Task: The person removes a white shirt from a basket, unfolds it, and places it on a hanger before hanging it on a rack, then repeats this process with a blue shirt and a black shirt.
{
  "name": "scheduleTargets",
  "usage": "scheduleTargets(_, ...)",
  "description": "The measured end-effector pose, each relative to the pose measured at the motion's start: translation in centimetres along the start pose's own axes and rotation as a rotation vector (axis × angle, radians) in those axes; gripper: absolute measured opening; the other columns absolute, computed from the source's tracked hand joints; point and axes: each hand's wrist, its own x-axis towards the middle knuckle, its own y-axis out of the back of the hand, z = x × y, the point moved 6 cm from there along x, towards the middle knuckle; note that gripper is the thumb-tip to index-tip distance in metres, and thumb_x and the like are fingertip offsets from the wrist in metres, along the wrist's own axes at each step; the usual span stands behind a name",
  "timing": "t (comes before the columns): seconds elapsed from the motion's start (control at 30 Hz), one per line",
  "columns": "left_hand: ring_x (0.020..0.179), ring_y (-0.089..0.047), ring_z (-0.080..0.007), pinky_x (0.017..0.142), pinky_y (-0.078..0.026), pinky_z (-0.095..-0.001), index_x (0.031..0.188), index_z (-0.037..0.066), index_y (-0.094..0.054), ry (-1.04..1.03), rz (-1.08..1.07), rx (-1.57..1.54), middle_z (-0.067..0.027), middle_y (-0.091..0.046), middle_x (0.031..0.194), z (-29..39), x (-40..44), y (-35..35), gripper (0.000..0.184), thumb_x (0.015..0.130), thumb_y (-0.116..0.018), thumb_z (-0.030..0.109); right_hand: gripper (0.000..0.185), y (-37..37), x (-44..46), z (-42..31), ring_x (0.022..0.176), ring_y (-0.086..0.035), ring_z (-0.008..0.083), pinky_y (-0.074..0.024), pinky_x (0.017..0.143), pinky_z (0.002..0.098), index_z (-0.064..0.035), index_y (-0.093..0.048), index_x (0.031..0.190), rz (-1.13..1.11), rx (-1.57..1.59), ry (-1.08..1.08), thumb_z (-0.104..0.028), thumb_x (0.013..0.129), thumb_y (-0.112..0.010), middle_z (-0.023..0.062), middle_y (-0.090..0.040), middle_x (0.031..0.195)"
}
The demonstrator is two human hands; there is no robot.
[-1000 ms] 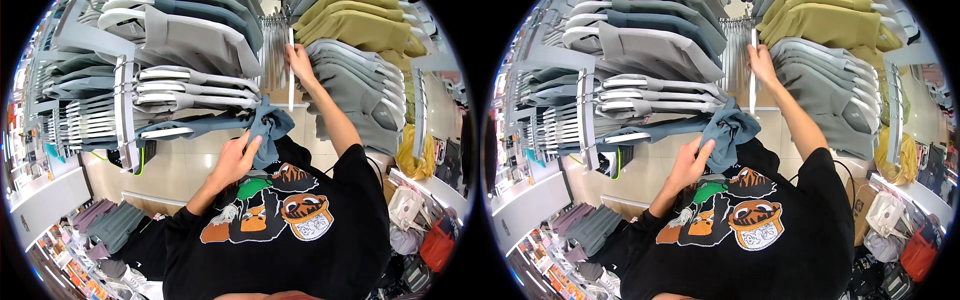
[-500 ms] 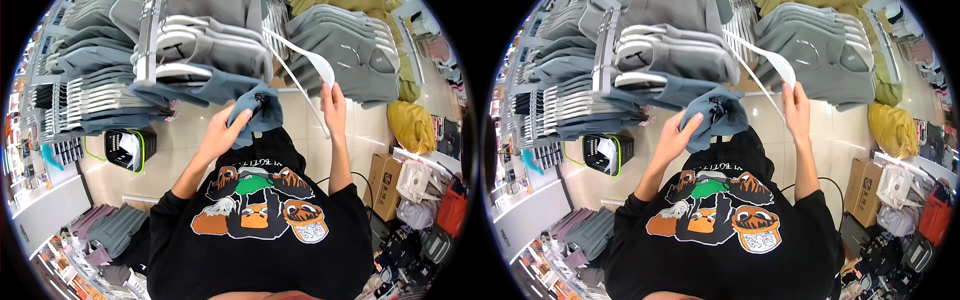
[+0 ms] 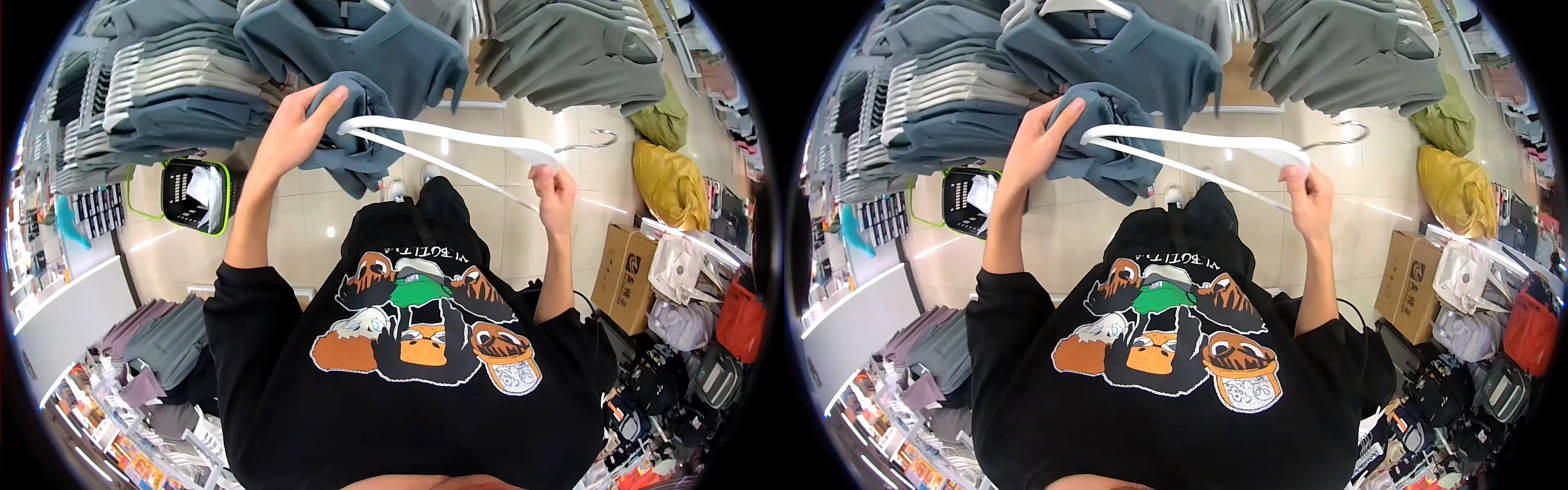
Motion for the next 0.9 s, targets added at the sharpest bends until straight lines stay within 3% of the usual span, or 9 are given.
scheduleTargets(0.13, 0.071, -0.064, -0.02, 0.071, -0.051, -0.0365, 0.11, 0.002, -0.07, -0.08, -0.07, 0.245, -0.0119, -0.067, 0.075, 1.0, -1.9, 0.4, 0.036, 0.104, -0.059, 0.035, 0.03, -7.1, 1.4, -3.2, 0.06, -0.043, 0.0042, -0.0314, 0.052, 0.0259, 0.0002, -0.074, 0.105, -0.186, -0.089, -0.04, -0.029, 0.101, -0.069, -0.005, -0.057, 0.068)
scheduleTargets(0.2, 0.072, -0.066, -0.0357, 0.07, -0.05, -0.0374, 0.113, 0.003, -0.069, -0.087, -0.088, 0.64, -0.019, -0.067, 0.079, 2.8, -2.5, -0.9, 0.033, 0.104, -0.06, 0.034, 0.028, -11.9, 2.3, -4.0, 0.06, -0.043, 0.005, -0.0332, 0.052, 0.0274, -0.0022, -0.074, 0.103, -0.231, -0.051, 0.04, -0.03, 0.1, -0.07, -0.0033, -0.054, 0.065)
scheduleTargets(0.23, 0.074, -0.058, -0.046, 0.065, -0.048, -0.0433, 0.106, 0.004, -0.069, -0.164, -0.05, 0.575, -0.0232, -0.062, 0.076, 2.7, -2.6, -1.5, 0.03, 0.102, -0.06, 0.033, 0.028, -14.5, 2.7, -3.8, 0.06, -0.043, 0.0052, -0.0335, 0.052, 0.028, -0.0026, -0.074, 0.102, -0.302, -0.029, 0.024, -0.03, 0.1, -0.07, -0.0024, -0.053, 0.064)
scheduleTargets(0.47, 0.073, -0.06, -0.0412, 0.065, -0.049, -0.0433, 0.116, 0.004, -0.067, -0.147, -0.093, 0.64, -0.0187, -0.064, 0.077, 5.5, -5.0, -2.1, 0.029, 0.102, -0.06, 0.029, 0.025, -23.8, 1.3, -4.6, 0.061, -0.04, 0.0041, -0.0341, 0.052, 0.0278, -0.0002, -0.068, 0.093, -0.294, 0.285, 0.071, -0.024, 0.1, -0.07, -0.0033, -0.05, 0.063)
scheduleTargets(0.53, 0.086, -0.062, -0.0339, 0.07, -0.05, -0.0411, 0.116, 0.005, -0.068, -0.548, 0.029, 0.705, -0.0135, -0.067, 0.092, 8.5, -7.2, -1.7, 0.027, 0.099, -0.063, 0.025, 0.024, -23.5, 1.0, -4.2, 0.061, -0.041, 0.0041, -0.0342, 0.052, 0.0272, 0.0004, -0.068, 0.093, -0.25, 0.333, 0.07, -0.022, 0.1, -0.069, -0.0036, -0.051, 0.064)
scheduleTargets(0.57, 0.1, -0.062, -0.0284, 0.077, -0.051, -0.0396, 0.116, 0.006, -0.067, -0.536, 0.059, 0.799, -0.009, -0.065, 0.105, 8.6, -8.0, -1.1, 0.029, 0.093, -0.069, 0.023, 0.023, -23.1, 0.9, -3.8, 0.062, -0.041, 0.004, -0.0343, 0.052, 0.0266, 0.0011, -0.068, 0.093, -0.203, 0.374, 0.062, -0.02, 0.101, -0.068, -0.004, -0.052, 0.065)
scheduleTargets(0.7, 0.099, -0.064, -0.0306, 0.084, -0.051, -0.0398, 0.121, 0.006, -0.064, -0.848, 0.121, 0.98, -0.0094, -0.067, 0.103, 10.6, -8.3, -0.5, 0.038, 0.089, -0.074, 0.025, 0.019, -21.8, 1.8, -5.6, 0.062, -0.043, 0.0042, -0.0353, 0.053, 0.0259, 0.0015, -0.068, 0.093, -0.263, 0.315, 0.118, -0.017, 0.1, -0.068, -0.0032, -0.052, 0.066)
scheduleTargets(0.83, 0.084, -0.066, -0.0319, 0.079, -0.053, -0.0357, 0.123, 0.006, -0.065, -0.399, -0.181, 0.682, -0.0139, -0.069, 0.096, 6.8, -5.8, 0.2, 0.035, 0.092, -0.073, 0.02, 0.017, -21.8, 2.3, -7.8, 0.064, -0.048, 0.0058, -0.0398, 0.058, 0.0259, 0.0004, -0.069, 0.102, -0.405, 0.232, 0.216, -0.017, 0.099, -0.071, -0.0013, -0.058, 0.071)
scheduleTargets(0.9, 0.081, -0.065, -0.0296, 0.078, -0.052, -0.0338, 0.122, 0.004, -0.065, -0.348, -0.209, 0.616, -0.014, -0.069, 0.094, 5.9, -5.0, 0.9, 0.034, 0.093, -0.074, 0.019, 0.019, -21.5, 2.6, -8.4, 0.067, -0.051, 0.0064, -0.0423, 0.062, 0.0252, -0.0003, -0.067, 0.108, -0.358, 0.306, 0.207, -0.017, 0.101, -0.068, -0.0004, -0.06, 0.074)
